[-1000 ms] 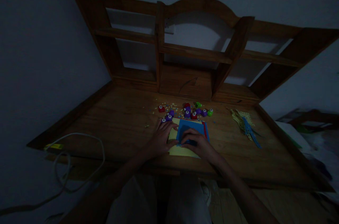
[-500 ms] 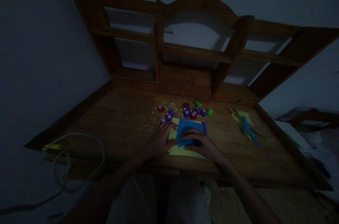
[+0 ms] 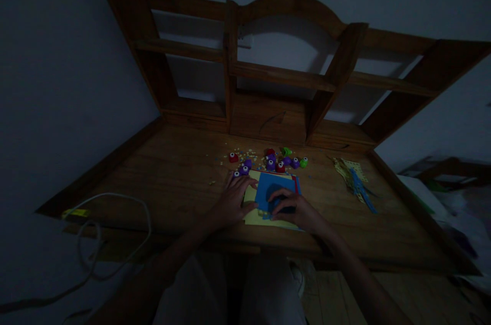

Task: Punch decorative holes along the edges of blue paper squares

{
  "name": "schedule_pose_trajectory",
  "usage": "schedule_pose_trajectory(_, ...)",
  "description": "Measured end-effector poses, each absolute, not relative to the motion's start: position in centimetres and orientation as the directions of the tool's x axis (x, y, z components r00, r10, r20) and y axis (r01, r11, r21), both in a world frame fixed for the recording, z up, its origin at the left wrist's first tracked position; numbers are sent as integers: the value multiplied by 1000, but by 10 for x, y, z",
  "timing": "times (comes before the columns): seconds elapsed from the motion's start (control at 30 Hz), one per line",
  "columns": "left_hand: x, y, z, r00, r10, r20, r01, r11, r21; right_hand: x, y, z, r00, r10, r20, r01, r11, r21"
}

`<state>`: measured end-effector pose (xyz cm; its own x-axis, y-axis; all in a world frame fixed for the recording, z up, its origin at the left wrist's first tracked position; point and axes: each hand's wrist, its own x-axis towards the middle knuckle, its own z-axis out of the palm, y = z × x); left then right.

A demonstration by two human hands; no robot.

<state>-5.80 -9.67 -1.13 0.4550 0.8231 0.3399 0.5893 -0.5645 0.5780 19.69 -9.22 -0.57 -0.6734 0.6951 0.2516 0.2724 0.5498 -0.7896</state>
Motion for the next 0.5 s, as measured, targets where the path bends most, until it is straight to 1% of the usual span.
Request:
schedule_pose_trajectory(0.13,-58,-96,-13,451,821,351,592,-569,570,197,-94,-3,-661,713,232,290,529,-798)
schedule_pose_trajectory(0.23,-57,-96,-13,449,820,356,596,-572,564,196,-94,-4,-632,735,245,301,525,-796)
schedule_pose_trajectory(0.37,-57,-97,-12,450,821,353,597,-570,564,197,-94,-6,-633,727,265,298,545,-784)
schedule_pose_trajectory(0.5,-57,-97,-11,446,823,352,593,-566,573,202,-93,-4,-657,715,239,295,536,-791)
